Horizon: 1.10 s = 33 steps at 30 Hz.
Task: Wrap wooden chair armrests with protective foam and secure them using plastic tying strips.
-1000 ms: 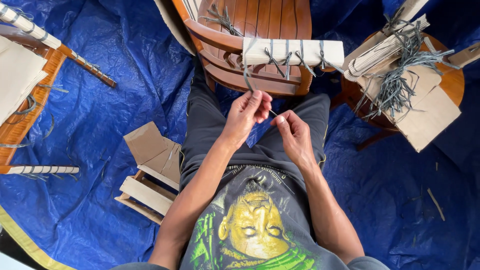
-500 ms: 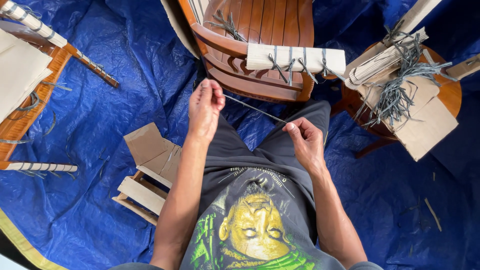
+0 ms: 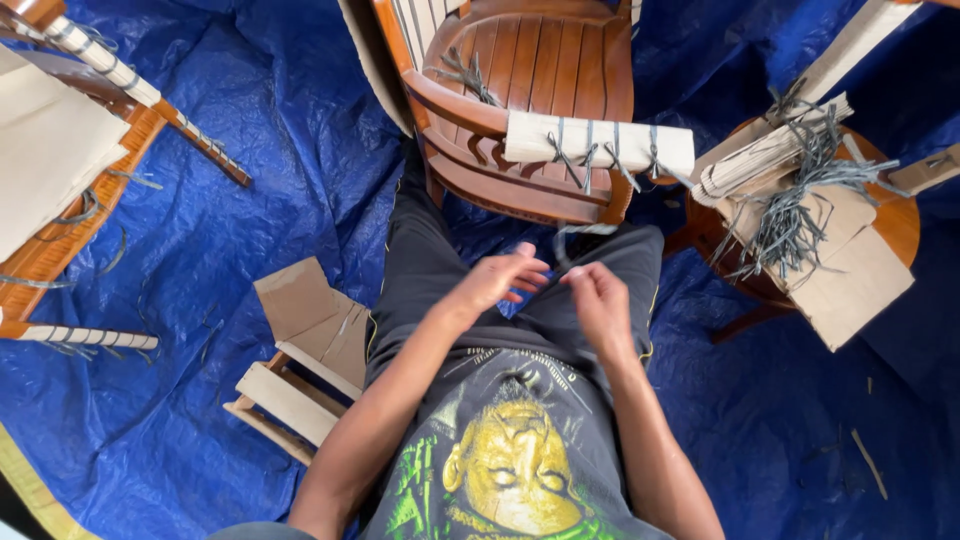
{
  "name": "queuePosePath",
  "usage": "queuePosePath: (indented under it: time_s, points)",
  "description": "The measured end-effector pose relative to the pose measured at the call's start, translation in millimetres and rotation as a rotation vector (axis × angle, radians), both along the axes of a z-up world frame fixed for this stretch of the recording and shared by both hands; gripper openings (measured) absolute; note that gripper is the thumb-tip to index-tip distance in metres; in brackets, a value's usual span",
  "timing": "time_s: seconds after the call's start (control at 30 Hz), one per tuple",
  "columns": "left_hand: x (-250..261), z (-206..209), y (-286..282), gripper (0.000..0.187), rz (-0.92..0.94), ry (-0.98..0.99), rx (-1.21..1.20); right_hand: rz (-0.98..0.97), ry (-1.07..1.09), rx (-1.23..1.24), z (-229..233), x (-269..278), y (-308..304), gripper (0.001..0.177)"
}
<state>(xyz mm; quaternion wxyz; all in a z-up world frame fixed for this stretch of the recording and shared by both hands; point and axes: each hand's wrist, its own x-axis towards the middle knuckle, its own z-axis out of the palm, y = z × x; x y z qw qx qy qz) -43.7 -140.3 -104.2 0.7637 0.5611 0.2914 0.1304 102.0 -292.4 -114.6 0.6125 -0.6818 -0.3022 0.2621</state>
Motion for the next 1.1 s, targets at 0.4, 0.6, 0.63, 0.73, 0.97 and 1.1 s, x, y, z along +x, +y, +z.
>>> queuePosePath:
  time_s: [0.4, 0.6, 0.63, 0.73, 0.97, 1.1]
  points:
    - [94, -158, 160, 0.012, 0.426, -0.102, -0.209, -0.023, 0.611, 0.313, -24, 9, -2, 0.016]
    - [-1, -199, 260, 0.015, 0.726, 0.252, 0.092, -0.221, 0.958, 0.242, -74, 33, 47, 0.015]
    - [-6, -188, 258, 0.022, 0.713, 0.253, 0.23, -0.16, 1.01, 0.143, -82, 30, 56, 0.018]
    - [34, -40, 224, 0.015, 0.806, 0.025, 1.06, -0.16, 0.816, 0.071, -93, 13, 123, 0.023]
    - [111, 87, 185, 0.004, 0.402, -0.127, 1.486, -0.361, 0.716, 0.2, -87, 10, 239, 0.019]
    - [171, 28, 254, 0.032, -0.212, 0.436, 1.261, -0.444, 0.687, 0.336, -90, 2, 263, 0.017]
